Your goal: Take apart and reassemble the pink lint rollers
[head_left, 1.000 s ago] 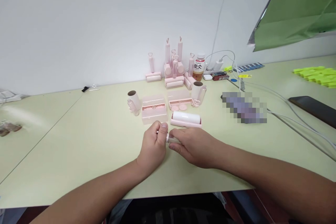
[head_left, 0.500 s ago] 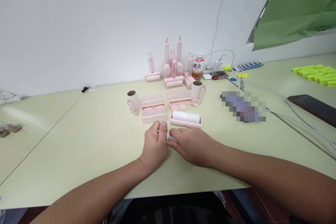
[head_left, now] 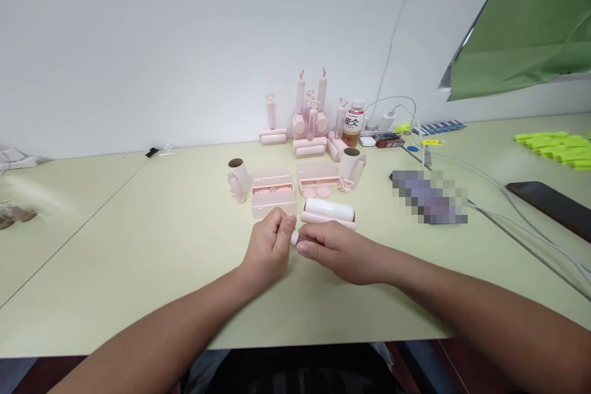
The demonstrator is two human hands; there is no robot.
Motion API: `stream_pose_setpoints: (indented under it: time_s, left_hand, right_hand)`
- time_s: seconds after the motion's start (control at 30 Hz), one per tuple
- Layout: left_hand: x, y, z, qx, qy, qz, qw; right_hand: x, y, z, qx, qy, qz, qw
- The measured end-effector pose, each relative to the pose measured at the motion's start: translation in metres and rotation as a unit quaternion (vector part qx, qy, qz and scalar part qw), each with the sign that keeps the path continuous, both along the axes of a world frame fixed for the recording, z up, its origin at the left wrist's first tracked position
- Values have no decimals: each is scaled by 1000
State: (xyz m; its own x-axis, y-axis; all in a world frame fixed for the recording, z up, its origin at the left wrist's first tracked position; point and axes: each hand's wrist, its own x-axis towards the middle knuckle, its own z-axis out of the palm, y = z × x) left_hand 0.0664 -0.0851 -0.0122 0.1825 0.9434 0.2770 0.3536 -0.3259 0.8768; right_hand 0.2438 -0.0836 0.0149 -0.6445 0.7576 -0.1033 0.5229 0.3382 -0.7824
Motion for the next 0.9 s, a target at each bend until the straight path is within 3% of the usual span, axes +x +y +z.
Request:
stream_pose_setpoints:
  time_s: [0.1, 0.17, 0.33, 0.4, 0.5, 0.6, 0.67, 0.77, 0.83, 0.9]
  left_hand:
    - [-1, -1, -2, 22, 14, -39, 999]
    - [-4, 2, -2, 43, 14, -17, 999]
    - [-25, 23, 9, 84, 18, 94, 992]
    - [-33, 27, 16, 165, 108, 76, 977]
    - [-34, 20, 24, 271, 259, 0, 927]
    - [-25, 8, 23, 217, 336, -86, 912]
    - [-20, 3, 19, 140, 319, -119, 930]
    - [-20, 4, 15, 75, 246, -133, 957]
    - [-22, 7, 14, 69, 213, -135, 965]
    - [-24, 8, 15, 74, 200, -134, 968]
  right_hand:
    - [9, 3, 5, -212, 61, 29, 975]
    - [14, 4, 8, -228, 87, 20, 970]
    - [15, 7, 11, -102, 168, -109, 974]
    - [12, 6, 9, -48, 162, -145, 975]
    - [9, 4, 5, 0, 148, -142, 979]
    - [13, 5, 5, 28, 146, -116, 982]
    - [21, 12, 7, 123, 128, -137, 975]
    - [37, 31, 9, 277, 29, -220, 935]
    - [45, 43, 4, 289, -55, -223, 929]
    - [47, 49, -3, 245, -114, -187, 944]
